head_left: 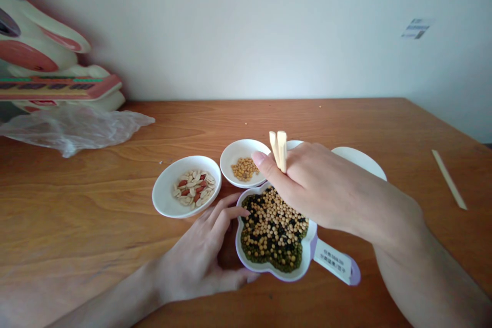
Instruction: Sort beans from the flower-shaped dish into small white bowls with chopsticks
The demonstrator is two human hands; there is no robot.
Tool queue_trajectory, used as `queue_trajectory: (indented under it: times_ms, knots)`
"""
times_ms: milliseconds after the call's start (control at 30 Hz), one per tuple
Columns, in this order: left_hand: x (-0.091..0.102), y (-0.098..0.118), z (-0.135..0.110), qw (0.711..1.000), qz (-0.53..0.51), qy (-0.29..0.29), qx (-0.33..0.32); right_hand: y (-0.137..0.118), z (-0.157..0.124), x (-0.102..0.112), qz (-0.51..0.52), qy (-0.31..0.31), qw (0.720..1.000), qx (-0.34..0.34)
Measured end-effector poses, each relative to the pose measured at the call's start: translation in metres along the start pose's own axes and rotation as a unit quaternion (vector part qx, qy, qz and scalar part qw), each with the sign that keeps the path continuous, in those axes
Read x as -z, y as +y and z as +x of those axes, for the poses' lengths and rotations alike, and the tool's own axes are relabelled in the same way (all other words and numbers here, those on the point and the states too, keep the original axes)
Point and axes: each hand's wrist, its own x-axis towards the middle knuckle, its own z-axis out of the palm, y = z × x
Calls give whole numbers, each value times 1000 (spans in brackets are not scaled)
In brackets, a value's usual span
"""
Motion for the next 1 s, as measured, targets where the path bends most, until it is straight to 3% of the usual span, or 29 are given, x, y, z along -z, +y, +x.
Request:
queue_trajectory:
  times_ms: [167,533,800,1000]
  knots:
    - [0,1,1,1000,0,4,-7,5,-4,-7,-41,9,997,70]
    - [2,1,2,1000,-4,5,-6,2,1,-6,-29,-14,998,58]
    - [1,2,1,1000,10,9,-5,5,-4,-8,-147,15,980,130]
    - [0,0,1,1000,12,7,-2,1,-1,-6,-180,11,973,141]
